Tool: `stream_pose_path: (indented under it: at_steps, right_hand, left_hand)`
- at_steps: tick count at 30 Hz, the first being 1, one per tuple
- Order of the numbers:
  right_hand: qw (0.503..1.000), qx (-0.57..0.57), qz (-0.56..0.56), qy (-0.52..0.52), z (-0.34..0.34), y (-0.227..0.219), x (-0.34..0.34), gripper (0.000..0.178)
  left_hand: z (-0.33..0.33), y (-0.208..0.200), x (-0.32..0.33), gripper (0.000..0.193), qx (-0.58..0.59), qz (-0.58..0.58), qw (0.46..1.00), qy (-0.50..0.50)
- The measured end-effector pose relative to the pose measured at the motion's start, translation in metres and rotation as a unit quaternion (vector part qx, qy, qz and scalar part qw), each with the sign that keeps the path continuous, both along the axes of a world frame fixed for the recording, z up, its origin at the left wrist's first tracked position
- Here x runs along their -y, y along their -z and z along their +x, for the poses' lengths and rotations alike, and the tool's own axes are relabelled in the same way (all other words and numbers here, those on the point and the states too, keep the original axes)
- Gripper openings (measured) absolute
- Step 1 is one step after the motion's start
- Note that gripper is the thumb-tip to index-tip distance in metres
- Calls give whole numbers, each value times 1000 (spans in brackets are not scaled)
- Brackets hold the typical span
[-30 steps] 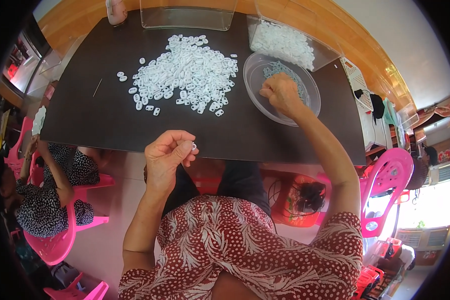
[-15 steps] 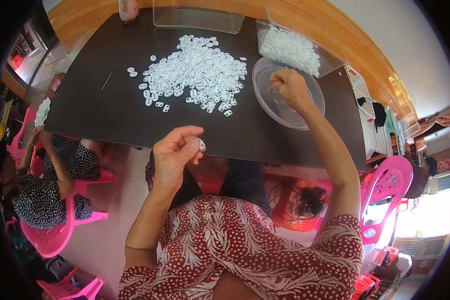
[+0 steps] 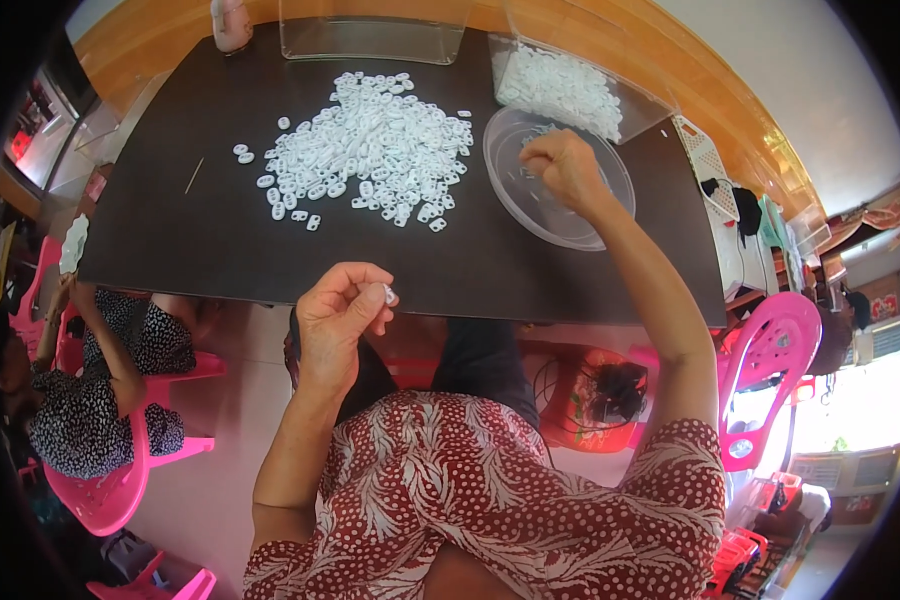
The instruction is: Manually assembling small white plastic components by inserting metal pins into them at a workstation.
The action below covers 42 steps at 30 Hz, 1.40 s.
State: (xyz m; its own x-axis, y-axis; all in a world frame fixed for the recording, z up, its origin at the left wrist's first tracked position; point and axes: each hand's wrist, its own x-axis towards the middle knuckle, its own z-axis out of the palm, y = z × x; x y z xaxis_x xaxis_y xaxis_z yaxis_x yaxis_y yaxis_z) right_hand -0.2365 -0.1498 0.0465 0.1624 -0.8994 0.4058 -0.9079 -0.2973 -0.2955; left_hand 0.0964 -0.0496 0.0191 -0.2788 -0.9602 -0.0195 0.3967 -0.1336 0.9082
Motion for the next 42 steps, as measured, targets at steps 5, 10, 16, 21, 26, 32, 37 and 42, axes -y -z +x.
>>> stream_pose_path:
  at_steps: [5,10,16,21,26,32,37,42]
  right_hand:
    - [993,66,98,-1,-25,-12,-22,14]
    - [996,-33,81,-13,-32,-1,-39,9]
    - [995,-75,44,-44,-34,10,-37,5]
    - [991,-117,16,-58,-27,17,-36,2]
    - [998,-36,-19,-41,10,-20,-55,4]
    - [948,258,110,-150,91,-38,-82,11]
    - [901,360,178,-166,145,-30,-97,9]
    - [906,348,147,-189,156,-24,-98,13]
  left_hand:
    - [1,-3,0,12,-38,3,999,3]
    - [-4,1,1,12,-40,-1,999,33]
    - [-7,3,0,17,-18,-8,999,30]
    - [-6,-3,-2,16,-27,19,999,-3]
    - [-7,-7,3,10,-50,43,998,1]
    - [-11,-10,2,11,-99,58,993,-1]
    - [-6,-12,-4,15,-120,51,991,14]
    - [1,-16,-5,14,-155,50,987,1]
